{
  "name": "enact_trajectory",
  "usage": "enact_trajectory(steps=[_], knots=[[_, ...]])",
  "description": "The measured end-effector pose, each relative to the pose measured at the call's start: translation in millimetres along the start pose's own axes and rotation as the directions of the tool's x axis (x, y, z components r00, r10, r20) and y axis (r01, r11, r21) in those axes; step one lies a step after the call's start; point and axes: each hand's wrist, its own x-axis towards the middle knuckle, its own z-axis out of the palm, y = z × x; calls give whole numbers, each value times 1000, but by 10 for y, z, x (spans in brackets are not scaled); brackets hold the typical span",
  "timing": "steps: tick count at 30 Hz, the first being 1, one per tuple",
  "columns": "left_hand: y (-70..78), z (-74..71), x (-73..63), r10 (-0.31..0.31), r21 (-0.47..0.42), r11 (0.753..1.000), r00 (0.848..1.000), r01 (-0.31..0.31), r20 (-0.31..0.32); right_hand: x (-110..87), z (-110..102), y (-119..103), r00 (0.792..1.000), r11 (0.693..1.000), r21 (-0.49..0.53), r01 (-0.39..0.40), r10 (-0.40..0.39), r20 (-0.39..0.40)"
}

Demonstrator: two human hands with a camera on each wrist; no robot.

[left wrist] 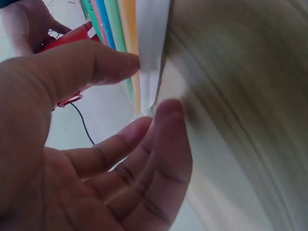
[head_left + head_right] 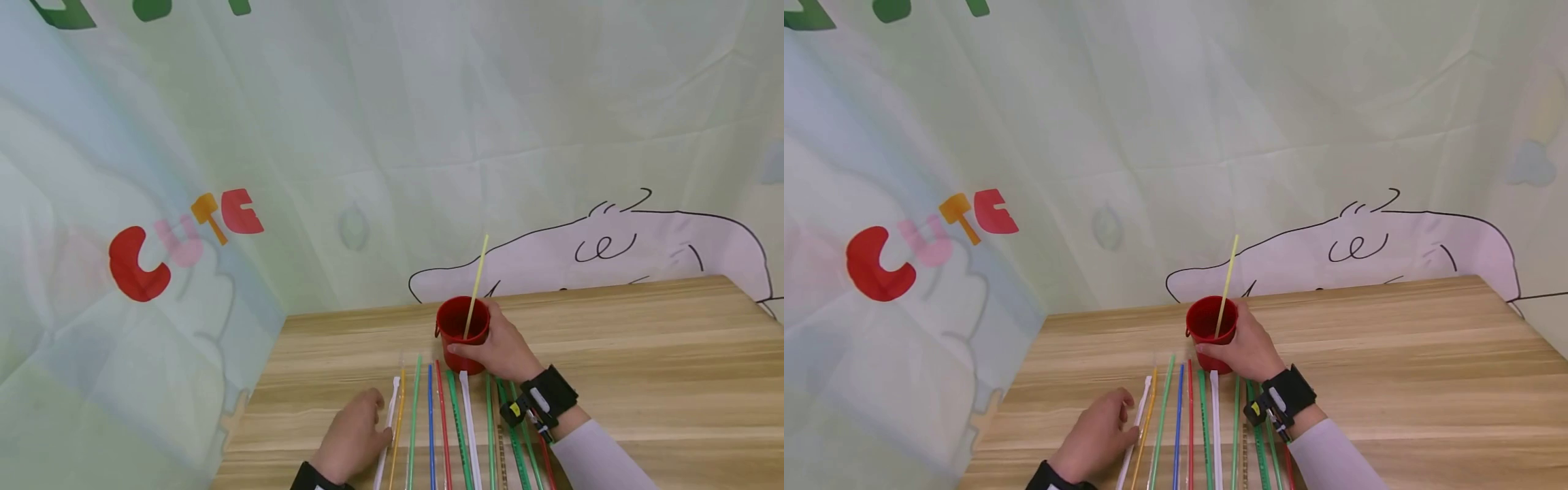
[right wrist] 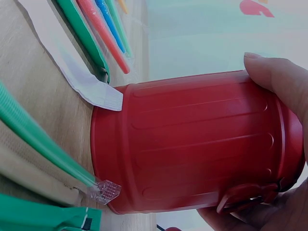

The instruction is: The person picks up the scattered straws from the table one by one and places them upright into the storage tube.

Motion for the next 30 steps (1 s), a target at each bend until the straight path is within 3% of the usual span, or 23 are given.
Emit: enact_trajectory(steps=[5,9,19,26,30], knots=[[22,44,32,-38,-32,999,999,39,25,1,-1,9,1000,1000,-1,-2,2,-3],[47,55,42,-40,-25,999,999,40,1,0,3,19,1000,1000,1,-8,8,-4],[108,-77,44,4,-28,1000,988,-9,-153,3,-1,15,1000,1000,-8,-8,8,-13],[191,-235,61,44,-24,998,964,-52,-261,9,7,28,1000,1000,2,-6,6,-7],[236,-343,77,34,-54,997,953,-52,-300,13,12,37,1000,1000,3,-9,9,-6]])
